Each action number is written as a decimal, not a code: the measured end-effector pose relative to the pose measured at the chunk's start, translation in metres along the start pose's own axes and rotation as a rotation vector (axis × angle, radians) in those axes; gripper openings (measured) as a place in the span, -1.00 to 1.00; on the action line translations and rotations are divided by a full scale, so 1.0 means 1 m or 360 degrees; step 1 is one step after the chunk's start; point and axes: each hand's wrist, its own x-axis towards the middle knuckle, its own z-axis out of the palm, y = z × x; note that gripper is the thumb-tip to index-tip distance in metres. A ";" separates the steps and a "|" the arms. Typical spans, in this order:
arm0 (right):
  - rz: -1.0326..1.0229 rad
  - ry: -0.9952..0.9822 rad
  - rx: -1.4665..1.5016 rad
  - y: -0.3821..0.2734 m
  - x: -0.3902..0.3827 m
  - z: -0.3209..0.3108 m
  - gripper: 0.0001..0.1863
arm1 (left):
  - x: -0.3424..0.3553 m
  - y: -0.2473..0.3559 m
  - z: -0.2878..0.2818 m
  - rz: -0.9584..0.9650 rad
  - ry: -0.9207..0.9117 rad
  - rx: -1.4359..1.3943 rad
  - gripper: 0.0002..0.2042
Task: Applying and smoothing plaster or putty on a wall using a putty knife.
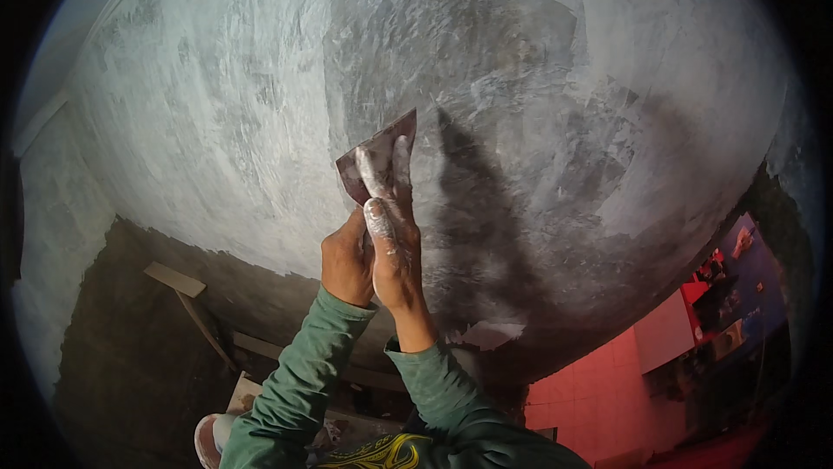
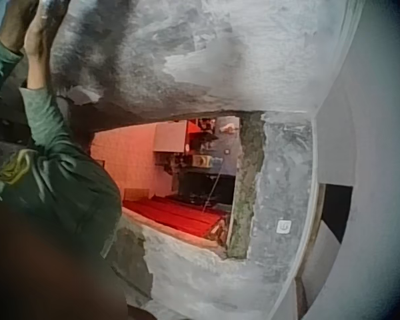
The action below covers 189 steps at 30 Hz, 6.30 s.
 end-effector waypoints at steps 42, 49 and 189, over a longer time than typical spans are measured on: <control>-0.1023 0.0936 -0.1011 -0.246 0.394 -0.209 -0.48 | -0.028 -0.020 -0.066 -0.0172 0.0232 0.0221 -0.62; -0.0879 0.1152 -0.1191 -0.249 0.398 -0.196 -0.45 | -0.039 -0.024 -0.078 -0.0233 0.0231 0.0294 -0.67; -0.0683 0.0949 -0.2564 -0.268 0.346 -0.170 -0.58 | -0.110 -0.062 -0.073 -0.0523 0.0184 0.0184 -0.70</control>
